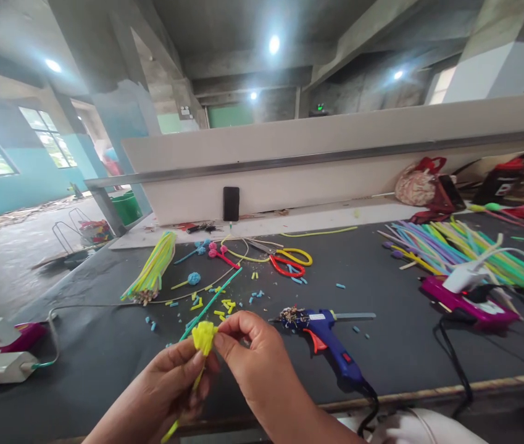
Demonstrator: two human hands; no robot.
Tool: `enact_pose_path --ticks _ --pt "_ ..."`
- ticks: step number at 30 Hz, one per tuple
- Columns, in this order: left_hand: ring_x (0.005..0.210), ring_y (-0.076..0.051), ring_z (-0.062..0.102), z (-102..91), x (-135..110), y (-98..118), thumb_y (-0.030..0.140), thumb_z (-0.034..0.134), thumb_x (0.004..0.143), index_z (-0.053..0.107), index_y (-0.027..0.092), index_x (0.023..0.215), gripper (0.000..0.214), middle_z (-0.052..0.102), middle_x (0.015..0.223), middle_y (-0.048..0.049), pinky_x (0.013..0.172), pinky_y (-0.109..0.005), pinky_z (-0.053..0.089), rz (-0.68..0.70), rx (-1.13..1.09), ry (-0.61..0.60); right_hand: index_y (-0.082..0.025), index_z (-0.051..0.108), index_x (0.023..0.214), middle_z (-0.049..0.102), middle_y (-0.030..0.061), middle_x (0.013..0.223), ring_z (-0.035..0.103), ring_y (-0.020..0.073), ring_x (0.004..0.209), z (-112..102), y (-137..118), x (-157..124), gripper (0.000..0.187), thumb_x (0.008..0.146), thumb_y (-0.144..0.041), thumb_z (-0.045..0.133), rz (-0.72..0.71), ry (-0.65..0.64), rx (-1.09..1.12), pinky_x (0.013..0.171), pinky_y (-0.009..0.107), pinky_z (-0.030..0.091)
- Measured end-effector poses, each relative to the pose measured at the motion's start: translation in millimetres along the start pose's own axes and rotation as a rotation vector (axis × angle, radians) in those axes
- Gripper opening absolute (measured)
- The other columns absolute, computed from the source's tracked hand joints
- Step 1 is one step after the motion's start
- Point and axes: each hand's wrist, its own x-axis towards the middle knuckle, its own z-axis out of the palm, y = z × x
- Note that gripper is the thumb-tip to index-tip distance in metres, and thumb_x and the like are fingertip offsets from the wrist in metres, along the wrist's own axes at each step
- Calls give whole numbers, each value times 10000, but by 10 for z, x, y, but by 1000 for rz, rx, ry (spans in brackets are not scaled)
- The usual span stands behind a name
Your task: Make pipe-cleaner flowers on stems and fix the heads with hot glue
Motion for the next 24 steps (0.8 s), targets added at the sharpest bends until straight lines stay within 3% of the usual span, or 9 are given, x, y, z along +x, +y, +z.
enact_pose_path --ticks 3,8,15,19,24 --pt "350 -12 307 8 -11 42 493 718 654 539 146 708 394 497 466 51 358 -142 208 -11 107 23 -187 629 625 581 -15 623 528 153 635 -38 -22 1 106 694 -265 644 -76 0 -132 637 269 415" --pt "318 -30 291 -9 67 -7 511 646 707 470 204 911 408 509 463 85 335 -141 206 33 315 107 -191 602 606 560 -11 634 524 155 634 -57 -15 22 94 693 -225 615 -132 18 -250 632 271 413" --pt "376 -25 347 -20 104 -105 467 576 786 457 188 733 308 489 508 74 364 -131 227 141 450 161 -201 519 583 507 -41 576 467 132 576 -15 59 47 129 635 -226 634 -19 65 -209 557 250 384" --pt "374 -22 320 4 114 -128 495 616 747 476 181 724 345 494 502 70 366 -137 210 163 337 151 -211 487 598 488 -55 557 459 122 547 11 77 30 161 630 -254 638 43 13 -82 528 238 379" --pt "366 -22 265 -8 195 -57 461 645 732 427 195 715 344 482 488 80 368 -139 181 161 72 127 -212 594 664 607 -12 638 548 158 620 -94 17 105 57 717 -232 598 -164 83 -446 602 270 413"
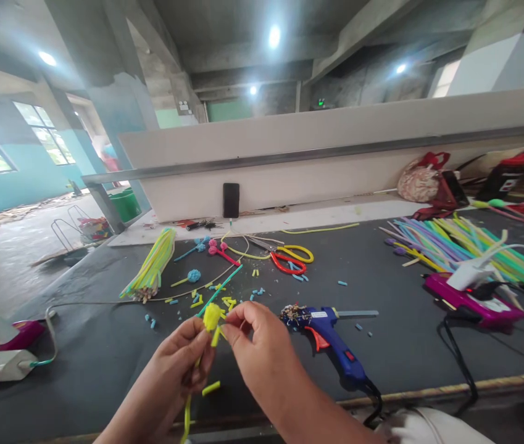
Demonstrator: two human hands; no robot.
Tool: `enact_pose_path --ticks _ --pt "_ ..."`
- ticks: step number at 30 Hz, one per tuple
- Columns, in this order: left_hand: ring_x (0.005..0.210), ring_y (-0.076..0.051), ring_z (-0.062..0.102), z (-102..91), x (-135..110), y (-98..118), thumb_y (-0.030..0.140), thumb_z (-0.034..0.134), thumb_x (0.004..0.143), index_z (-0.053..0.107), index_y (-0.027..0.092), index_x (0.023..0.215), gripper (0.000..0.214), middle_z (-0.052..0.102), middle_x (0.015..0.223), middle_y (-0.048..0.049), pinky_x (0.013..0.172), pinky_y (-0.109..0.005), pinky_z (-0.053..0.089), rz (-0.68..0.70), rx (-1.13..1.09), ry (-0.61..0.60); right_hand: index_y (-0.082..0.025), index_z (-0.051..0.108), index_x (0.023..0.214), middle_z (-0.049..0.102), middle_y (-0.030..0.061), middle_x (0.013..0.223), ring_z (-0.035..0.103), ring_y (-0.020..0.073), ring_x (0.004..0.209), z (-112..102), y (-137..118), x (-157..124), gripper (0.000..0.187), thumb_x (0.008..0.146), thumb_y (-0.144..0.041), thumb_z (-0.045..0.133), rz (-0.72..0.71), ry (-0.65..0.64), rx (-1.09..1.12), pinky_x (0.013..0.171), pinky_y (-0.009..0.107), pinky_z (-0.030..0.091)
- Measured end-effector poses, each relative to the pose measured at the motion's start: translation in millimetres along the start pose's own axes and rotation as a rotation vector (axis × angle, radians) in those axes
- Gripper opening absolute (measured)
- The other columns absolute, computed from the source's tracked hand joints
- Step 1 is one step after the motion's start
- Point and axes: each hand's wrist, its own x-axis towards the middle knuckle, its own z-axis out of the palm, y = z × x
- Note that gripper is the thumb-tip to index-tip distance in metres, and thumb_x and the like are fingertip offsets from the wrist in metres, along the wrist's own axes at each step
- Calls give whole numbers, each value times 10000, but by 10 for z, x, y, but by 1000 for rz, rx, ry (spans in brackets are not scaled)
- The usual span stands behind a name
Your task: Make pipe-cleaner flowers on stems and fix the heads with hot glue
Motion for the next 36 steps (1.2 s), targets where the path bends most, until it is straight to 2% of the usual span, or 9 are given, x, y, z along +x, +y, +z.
enact_pose_path --ticks 5,7,12,15,16,18,24,27,36 --pt "390 -19 304 -107 181 205 376 668 733 441 175 688 307 489 537 63 367 -119 198 19 33 28 -218 548 628 534 -28 561 494 145 556 -41 178 234 165 783 -273 557 -84 61 -114 551 267 375" --pt "396 -20 330 -175 259 270 349 689 717 457 171 693 294 500 542 59 370 -114 225 14 35 25 -224 579 743 557 -34 605 511 138 565 7 272 308 49 775 -215 543 -106 22 -111 566 257 399" --pt "398 -16 316 -346 381 282 319 686 731 468 170 729 264 487 544 62 362 -103 206 15 -8 1 -225 617 923 639 8 765 579 162 682 70 305 192 165 781 -183 544 -173 -118 -109 662 283 447" --pt "412 -17 315 -418 384 245 307 671 750 470 168 737 244 480 555 58 370 -104 195 22 -51 -18 -261 680 838 678 16 835 590 191 801 65 208 -70 135 705 -245 684 -333 -357 -115 751 289 437" --pt "416 -19 316 -434 377 237 304 671 752 472 168 738 241 480 560 56 372 -105 189 21 -64 -28 -262 688 845 680 20 821 589 191 791 65 184 -146 125 723 -242 677 -446 -506 -141 732 283 435" --pt "418 -20 316 -459 358 229 305 676 750 472 170 733 246 481 562 53 373 -108 182 15 -85 -46 -252 688 889 669 28 808 585 173 745 45 169 -226 161 800 -172 580 -497 -577 -228 667 263 428" --pt "401 -18 297 -474 311 224 300 660 774 472 175 725 230 484 548 55 369 -115 179 19 -118 -103 -244 587 744 626 0 730 552 155 647 -418 191 4 97 820 -203 544 -209 -206 -504 596 262 398" --pt "398 -17 283 -472 299 214 294 637 799 477 168 711 222 486 545 50 369 -122 164 28 -117 -143 -238 562 698 648 -4 720 571 162 641 -627 216 0 132 820 -200 528 -17 -246 -749 577 264 373" --pt "438 -24 327 -321 76 220 305 627 806 477 163 747 215 523 546 39 421 -145 189 133 -18 -147 -142 610 801 668 154 827 628 264 692 -285 459 -235 192 796 -31 453 62 -332 -931 547 309 318"
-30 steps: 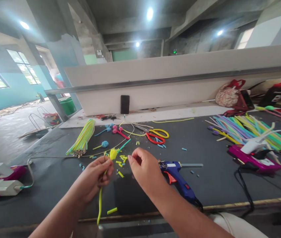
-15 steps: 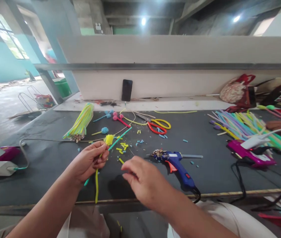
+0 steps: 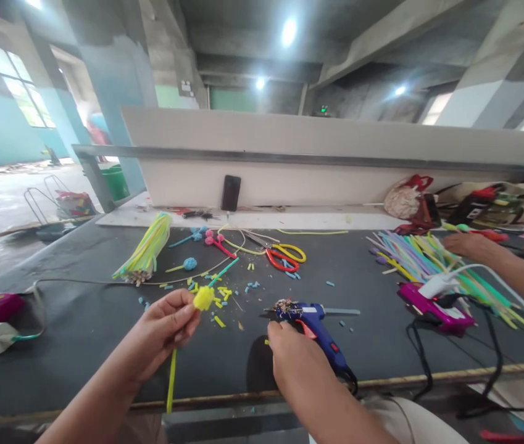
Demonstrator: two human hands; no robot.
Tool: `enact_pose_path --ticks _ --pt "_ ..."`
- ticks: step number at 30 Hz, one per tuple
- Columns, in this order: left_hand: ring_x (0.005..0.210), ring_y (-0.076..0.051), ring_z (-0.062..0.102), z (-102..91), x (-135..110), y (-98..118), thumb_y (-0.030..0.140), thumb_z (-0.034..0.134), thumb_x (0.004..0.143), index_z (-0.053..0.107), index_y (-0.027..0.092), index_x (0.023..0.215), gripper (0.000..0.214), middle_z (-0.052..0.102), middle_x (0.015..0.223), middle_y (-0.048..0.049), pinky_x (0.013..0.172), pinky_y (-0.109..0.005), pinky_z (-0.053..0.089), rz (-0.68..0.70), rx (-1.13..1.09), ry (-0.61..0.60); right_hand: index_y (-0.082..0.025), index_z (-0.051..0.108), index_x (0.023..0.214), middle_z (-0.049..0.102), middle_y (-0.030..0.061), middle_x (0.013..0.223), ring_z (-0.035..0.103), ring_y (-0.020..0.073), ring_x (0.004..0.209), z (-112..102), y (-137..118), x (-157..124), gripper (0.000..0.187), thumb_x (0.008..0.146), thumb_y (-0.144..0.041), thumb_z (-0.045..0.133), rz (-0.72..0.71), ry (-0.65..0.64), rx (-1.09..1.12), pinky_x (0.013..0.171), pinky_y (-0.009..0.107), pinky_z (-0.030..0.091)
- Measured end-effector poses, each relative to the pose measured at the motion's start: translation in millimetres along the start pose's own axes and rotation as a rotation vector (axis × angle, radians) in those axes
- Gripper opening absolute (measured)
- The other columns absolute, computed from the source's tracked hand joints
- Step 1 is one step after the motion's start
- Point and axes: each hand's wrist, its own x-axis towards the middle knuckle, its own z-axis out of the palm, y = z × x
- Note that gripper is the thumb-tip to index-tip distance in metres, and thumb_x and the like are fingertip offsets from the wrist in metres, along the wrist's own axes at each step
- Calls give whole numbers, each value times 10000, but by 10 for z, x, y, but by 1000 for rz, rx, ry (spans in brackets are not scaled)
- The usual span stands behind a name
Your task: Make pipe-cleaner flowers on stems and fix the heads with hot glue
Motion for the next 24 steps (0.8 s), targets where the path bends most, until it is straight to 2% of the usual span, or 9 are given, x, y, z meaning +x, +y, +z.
enact_pose_path --ticks 4,6,9,13,17,20,24 --pt "420 -31 296 93 -116 7 354 623 793 465 190 900 252 521 541 55 414 -160 160 -24 11 18 -162 580 768 657 132 855 626 241 725 -24 34 25 225 744 26 457 -41 -5 45 588 303 340" --pt "408 -32 271 126 -147 15 376 617 785 435 198 875 270 507 518 66 409 -164 156 -52 20 38 -183 541 746 657 101 843 624 218 743 -74 58 34 221 759 12 438 -56 -11 115 621 295 366" --pt "393 -35 263 176 -162 23 384 581 796 387 210 828 262 501 491 75 400 -160 161 -77 80 88 -218 462 737 663 27 717 629 163 669 -205 34 57 203 831 -66 365 -51 -31 260 603 253 411" --pt "367 -34 286 237 -138 -7 398 544 806 392 205 901 263 532 488 70 378 -149 147 -63 219 141 -236 420 709 617 -29 578 612 136 580 -444 -118 97 157 830 -162 352 -48 -7 573 584 232 452" --pt "329 -32 286 243 -76 -83 474 508 802 347 216 796 304 508 422 81 354 -140 168 -58 287 153 -229 473 686 576 -32 562 590 145 564 -622 -258 156 80 765 -244 472 -134 42 867 607 268 469" --pt "284 -42 271 217 -19 -118 539 502 774 330 228 820 359 497 379 92 319 -148 163 -60 308 137 -232 527 757 583 -37 584 596 146 570 -716 -308 207 30 755 -252 506 -154 81 873 614 274 474" --pt "283 -54 289 212 44 -70 501 486 803 375 192 1013 390 503 382 96 319 -154 186 -33 353 147 -233 598 741 617 -23 591 601 146 581 -839 -343 283 93 772 -244 511 -190 136 743 581 254 462"
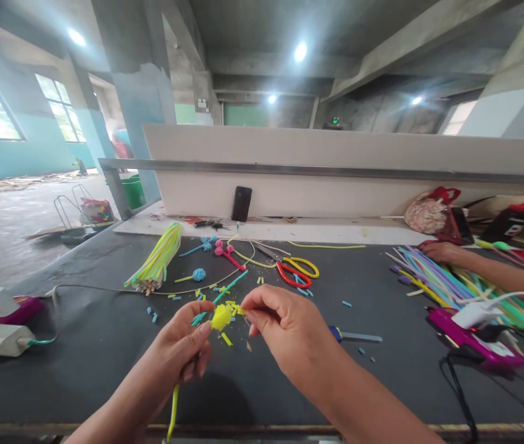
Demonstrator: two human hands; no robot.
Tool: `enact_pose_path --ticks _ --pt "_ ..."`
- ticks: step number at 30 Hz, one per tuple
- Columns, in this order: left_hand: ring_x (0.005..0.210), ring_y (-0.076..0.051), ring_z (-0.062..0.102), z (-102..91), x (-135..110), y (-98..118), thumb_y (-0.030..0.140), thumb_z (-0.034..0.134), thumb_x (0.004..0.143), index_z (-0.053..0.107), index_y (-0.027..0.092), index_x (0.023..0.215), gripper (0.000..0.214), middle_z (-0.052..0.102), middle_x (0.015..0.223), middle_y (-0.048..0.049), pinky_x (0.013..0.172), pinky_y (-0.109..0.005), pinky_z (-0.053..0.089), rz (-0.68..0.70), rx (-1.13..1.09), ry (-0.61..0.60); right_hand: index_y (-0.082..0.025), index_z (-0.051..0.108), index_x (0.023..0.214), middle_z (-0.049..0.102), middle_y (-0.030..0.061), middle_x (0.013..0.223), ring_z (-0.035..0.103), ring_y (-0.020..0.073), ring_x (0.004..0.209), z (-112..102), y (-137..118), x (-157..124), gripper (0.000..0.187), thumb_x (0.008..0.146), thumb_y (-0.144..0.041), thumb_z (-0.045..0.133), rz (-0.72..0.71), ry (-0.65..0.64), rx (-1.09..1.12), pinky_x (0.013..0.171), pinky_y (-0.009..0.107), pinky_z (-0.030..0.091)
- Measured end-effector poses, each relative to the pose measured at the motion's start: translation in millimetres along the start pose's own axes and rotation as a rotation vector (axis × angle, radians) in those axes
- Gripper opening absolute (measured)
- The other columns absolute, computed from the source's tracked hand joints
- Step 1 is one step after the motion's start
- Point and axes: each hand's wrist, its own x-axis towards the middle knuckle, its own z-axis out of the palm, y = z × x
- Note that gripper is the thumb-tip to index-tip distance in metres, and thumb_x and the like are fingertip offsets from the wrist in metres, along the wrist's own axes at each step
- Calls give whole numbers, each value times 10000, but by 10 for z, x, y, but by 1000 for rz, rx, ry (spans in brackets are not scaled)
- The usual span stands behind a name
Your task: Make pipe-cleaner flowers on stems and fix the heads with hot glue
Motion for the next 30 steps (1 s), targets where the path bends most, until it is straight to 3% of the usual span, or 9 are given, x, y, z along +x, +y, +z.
enact_pose_path --ticks 7,11,14,18,22,27,30 --pt "372 -41 310 45 29 156 368 542 822 540 144 960 262 501 436 76 395 -167 205 101 48 -42 -227 635 781 652 -25 636 624 129 595 -30 68 44 120 760 -165 535 -118 40 -72 577 222 477" --pt "422 -57 376 90 37 122 344 583 784 585 140 894 231 495 462 65 447 -180 268 83 35 -18 -229 623 750 641 -43 630 608 104 566 -57 159 -24 154 775 -108 531 -181 92 -164 553 198 456" --pt "450 -75 391 137 22 83 338 554 798 597 155 875 203 443 484 71 461 -190 287 115 179 18 -224 602 726 625 -54 633 593 93 566 -86 188 -55 168 778 -76 543 -221 127 -245 546 188 436" --pt "446 -85 349 184 -18 60 307 519 822 599 179 776 158 381 487 74 443 -196 270 277 544 110 -216 575 721 614 -53 651 567 103 578 -84 206 -82 146 794 -90 584 -315 122 -384 540 209 404" --pt "453 -95 457 194 -52 39 212 520 815 604 192 773 96 507 515 53 450 -190 324 476 771 190 -198 552 718 607 -29 682 564 126 607 -40 242 -107 146 802 -83 583 -381 87 -457 562 237 411" --pt "510 -100 570 195 -82 24 141 526 800 602 207 789 101 647 616 39 510 -186 388 700 852 225 -180 547 743 615 7 729 570 152 674 -15 274 -120 154 828 -53 526 -431 71 -473 640 278 446" --pt "490 -96 552 188 -78 41 145 526 797 603 206 777 100 641 604 40 494 -186 375 670 833 229 -187 552 732 612 -3 707 571 150 663 -29 280 -91 165 820 -49 530 -382 81 -469 635 279 447"
